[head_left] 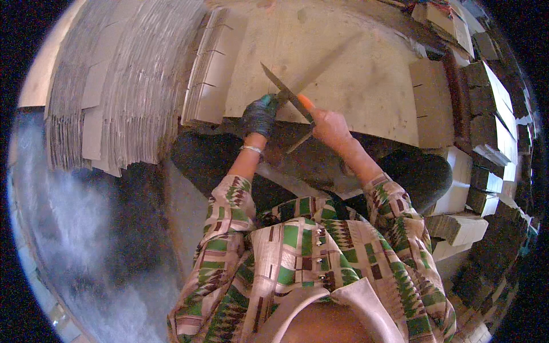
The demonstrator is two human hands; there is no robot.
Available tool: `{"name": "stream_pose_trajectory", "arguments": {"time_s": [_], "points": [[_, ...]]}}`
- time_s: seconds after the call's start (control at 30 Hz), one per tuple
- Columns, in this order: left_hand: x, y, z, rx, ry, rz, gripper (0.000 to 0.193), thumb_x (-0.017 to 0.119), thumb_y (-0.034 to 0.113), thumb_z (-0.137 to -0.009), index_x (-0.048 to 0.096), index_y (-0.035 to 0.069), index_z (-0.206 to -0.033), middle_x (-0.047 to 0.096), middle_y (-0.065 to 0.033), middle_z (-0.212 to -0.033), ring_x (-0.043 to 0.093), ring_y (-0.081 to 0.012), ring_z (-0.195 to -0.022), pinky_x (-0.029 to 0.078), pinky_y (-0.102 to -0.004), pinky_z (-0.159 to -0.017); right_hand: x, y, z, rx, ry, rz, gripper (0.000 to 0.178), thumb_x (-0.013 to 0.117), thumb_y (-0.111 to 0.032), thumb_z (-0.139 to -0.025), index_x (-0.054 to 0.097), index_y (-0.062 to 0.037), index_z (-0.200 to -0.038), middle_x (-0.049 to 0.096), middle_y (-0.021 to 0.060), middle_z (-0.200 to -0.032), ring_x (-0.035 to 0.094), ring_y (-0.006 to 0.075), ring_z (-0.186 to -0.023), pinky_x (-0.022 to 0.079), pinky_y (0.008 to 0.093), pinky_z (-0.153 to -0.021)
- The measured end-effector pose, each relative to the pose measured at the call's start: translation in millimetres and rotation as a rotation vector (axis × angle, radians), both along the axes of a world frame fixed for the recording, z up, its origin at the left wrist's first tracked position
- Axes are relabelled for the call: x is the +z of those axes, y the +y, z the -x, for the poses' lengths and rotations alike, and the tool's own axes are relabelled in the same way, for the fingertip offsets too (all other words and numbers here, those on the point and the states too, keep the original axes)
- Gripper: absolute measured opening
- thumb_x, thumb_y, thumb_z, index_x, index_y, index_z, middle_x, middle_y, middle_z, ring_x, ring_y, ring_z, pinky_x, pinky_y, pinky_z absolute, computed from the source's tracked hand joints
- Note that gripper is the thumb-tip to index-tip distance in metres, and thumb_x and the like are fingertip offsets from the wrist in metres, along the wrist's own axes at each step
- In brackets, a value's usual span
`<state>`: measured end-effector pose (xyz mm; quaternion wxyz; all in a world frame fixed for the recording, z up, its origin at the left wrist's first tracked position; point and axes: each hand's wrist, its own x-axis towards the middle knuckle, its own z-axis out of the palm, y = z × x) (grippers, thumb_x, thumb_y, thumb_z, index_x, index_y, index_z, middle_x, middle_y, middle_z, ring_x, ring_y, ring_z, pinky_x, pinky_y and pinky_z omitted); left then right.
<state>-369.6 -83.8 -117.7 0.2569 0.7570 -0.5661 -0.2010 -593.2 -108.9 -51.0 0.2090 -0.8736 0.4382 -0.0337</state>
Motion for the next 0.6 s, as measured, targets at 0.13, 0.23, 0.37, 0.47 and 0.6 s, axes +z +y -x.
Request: {"name": "stream_pose_trajectory", "arguments": {"time_s": [0.13,0.23,0.37,0.47,0.6], "points": [[3,-1,3,0.0,0.05,-0.069,0.05,0.059,0.06,-0.091,0.072,0.017,-0.114,0.071,-0.019,-0.109,0.068,-0.0405,-0.099,0.053,-0.0491,-0.085,-10,1,-7,-0.036,0.14,-0.036,0.085,0.061,-0.006,-0.082,0.026,-0.0264,-0.157,0.074,0.0157,-0.096,0.071,0.0402,-0.083,0.058,0.0512,-0.071],[0,-2,-9,0.026,-0.048,0.073,0.063,0.062,0.063,-0.088,0.069,0.009,-0.119,0.068,-0.0218,-0.117,0.066,-0.0403,-0.107,0.052,-0.0481,-0.09,25,-1,-8,-0.105,0.098,-0.131,0.083,0.059,-0.004,-0.081,0.03,-0.0245,-0.156,0.072,0.0177,-0.106,0.069,0.0407,-0.093,0.056,0.0511,-0.08],[44,-31,8,0.063,-0.316,0.318,0.077,0.066,0.064,-0.084,0.059,0.003,-0.131,0.066,-0.0204,-0.12,0.057,-0.0397,-0.12,0.044,-0.0551,-0.101,47,-11,46,-0.3,-0.148,-0.005,0.08,0.062,0.001,-0.074,0.044,-0.0203,-0.149,0.064,0.0202,-0.125,0.057,0.0398,-0.121,0.049,0.05,-0.098],[39,-57,35,-0.069,-0.531,0.503,0.075,0.063,0.064,-0.085,0.057,0.009,-0.135,0.067,-0.0186,-0.118,0.055,-0.0383,-0.123,0.039,-0.0596,-0.103,23,-24,81,-0.229,-0.041,0.238,0.07,0.065,0.002,-0.072,0.054,-0.0149,-0.138,0.06,0.0174,-0.132,0.051,0.0376,-0.131,0.045,0.0502,-0.105],[15,-85,47,-0.332,-0.54,-0.125,0.04,0.051,0.05,-0.091,0.075,0.021,-0.107,0.072,-0.0111,-0.112,0.059,-0.0319,-0.119,0.035,-0.0573,-0.105,-17,-34,88,-0.094,0.194,0.188,0.05,0.069,-0.002,-0.071,0.062,-0.0102,-0.12,0.059,0.0153,-0.134,0.05,0.0377,-0.131,0.044,0.0512,-0.107]]}}
